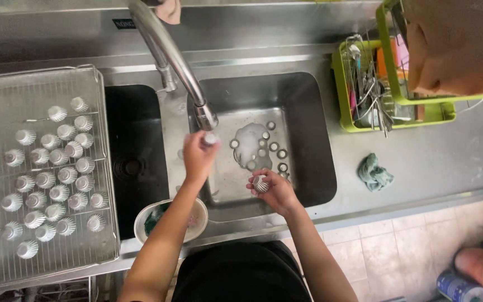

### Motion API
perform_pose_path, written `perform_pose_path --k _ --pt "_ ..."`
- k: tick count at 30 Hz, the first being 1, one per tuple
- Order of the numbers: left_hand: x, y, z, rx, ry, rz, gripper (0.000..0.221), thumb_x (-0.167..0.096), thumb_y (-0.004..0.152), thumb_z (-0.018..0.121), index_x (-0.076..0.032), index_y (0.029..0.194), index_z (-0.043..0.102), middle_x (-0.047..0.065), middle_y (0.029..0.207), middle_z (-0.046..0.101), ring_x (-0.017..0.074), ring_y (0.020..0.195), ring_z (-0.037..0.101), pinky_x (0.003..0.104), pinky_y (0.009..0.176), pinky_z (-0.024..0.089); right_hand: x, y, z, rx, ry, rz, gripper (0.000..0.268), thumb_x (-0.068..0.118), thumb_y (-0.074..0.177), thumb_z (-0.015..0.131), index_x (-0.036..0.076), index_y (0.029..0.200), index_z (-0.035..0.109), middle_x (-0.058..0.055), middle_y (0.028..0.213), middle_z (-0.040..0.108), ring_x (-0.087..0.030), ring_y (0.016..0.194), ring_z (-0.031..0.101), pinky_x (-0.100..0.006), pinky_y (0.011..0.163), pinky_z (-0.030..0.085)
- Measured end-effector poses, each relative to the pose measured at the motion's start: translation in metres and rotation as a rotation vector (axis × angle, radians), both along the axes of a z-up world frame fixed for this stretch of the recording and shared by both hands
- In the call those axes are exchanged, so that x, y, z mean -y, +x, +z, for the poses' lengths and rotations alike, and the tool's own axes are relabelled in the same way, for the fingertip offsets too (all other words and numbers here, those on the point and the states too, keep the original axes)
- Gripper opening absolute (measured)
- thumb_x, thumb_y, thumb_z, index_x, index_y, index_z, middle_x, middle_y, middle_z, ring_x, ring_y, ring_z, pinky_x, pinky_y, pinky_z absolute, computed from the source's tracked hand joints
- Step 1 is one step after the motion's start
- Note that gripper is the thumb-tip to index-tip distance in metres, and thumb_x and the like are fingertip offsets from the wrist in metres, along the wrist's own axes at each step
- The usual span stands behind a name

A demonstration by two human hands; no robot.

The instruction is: Washing and rinsing small metal tart or muffin molds in a sink.

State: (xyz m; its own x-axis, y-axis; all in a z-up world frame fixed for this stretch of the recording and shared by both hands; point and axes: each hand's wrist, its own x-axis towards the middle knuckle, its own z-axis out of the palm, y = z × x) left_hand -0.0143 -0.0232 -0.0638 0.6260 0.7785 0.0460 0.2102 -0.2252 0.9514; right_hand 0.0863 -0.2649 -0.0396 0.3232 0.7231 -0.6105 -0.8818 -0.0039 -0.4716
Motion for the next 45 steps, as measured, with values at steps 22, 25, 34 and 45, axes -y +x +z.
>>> perform_pose_path --k 22,25,34,45 --pt "0.0 0.013 -0.011 0.753 -1.586 0.145 0.041 -0.021 0.106 0.05 0.016 0.124 0.046 0.031 0.119 0.063 0.0398 0.113 0.068 0.045 0.101 0.056 0.002 0.0 0.024 0.207 -0.121 0.089 0.037 0.022 0.097 0.064 -0.002 0.125 0.058 -0.015 0.111 0.068 -0.027 0.104 0.069 -0.044 0.092 0.06" --pt "0.0 0.013 0.006 0.857 -1.559 0.125 0.039 -0.017 0.104 0.049 0.014 0.127 0.045 0.031 0.121 0.061 0.0405 0.115 0.066 0.045 0.102 0.055 0.002 0.0 0.019 0.222 -0.135 0.096 0.037 0.021 0.096 0.066 -0.002 0.124 0.058 -0.015 0.109 0.069 -0.027 0.102 0.07 -0.042 0.089 0.059" --pt "-0.005 0.023 -0.001 0.816 -1.536 0.347 0.032 -0.01 0.103 0.058 0.012 0.124 0.049 0.025 0.117 0.056 0.0316 0.102 0.068 0.041 0.097 0.057 -0.003 -0.003 0.02 0.29 -0.127 0.149 0.037 0.011 0.091 0.072 -0.002 0.123 0.059 -0.014 0.107 0.068 -0.023 0.096 0.07 -0.04 0.082 0.059" --pt "-0.052 -0.098 0.068 -0.402 0.002 0.377 0.034 -0.028 0.087 0.068 -0.007 0.114 0.069 0.017 0.104 0.072 0.0374 0.096 0.069 0.047 0.085 0.054 -0.02 -0.013 0.028 0.379 -0.211 0.214 0.036 0.012 0.093 0.069 -0.004 0.126 0.062 -0.017 0.104 0.069 -0.026 0.094 0.071 -0.036 0.08 0.058"
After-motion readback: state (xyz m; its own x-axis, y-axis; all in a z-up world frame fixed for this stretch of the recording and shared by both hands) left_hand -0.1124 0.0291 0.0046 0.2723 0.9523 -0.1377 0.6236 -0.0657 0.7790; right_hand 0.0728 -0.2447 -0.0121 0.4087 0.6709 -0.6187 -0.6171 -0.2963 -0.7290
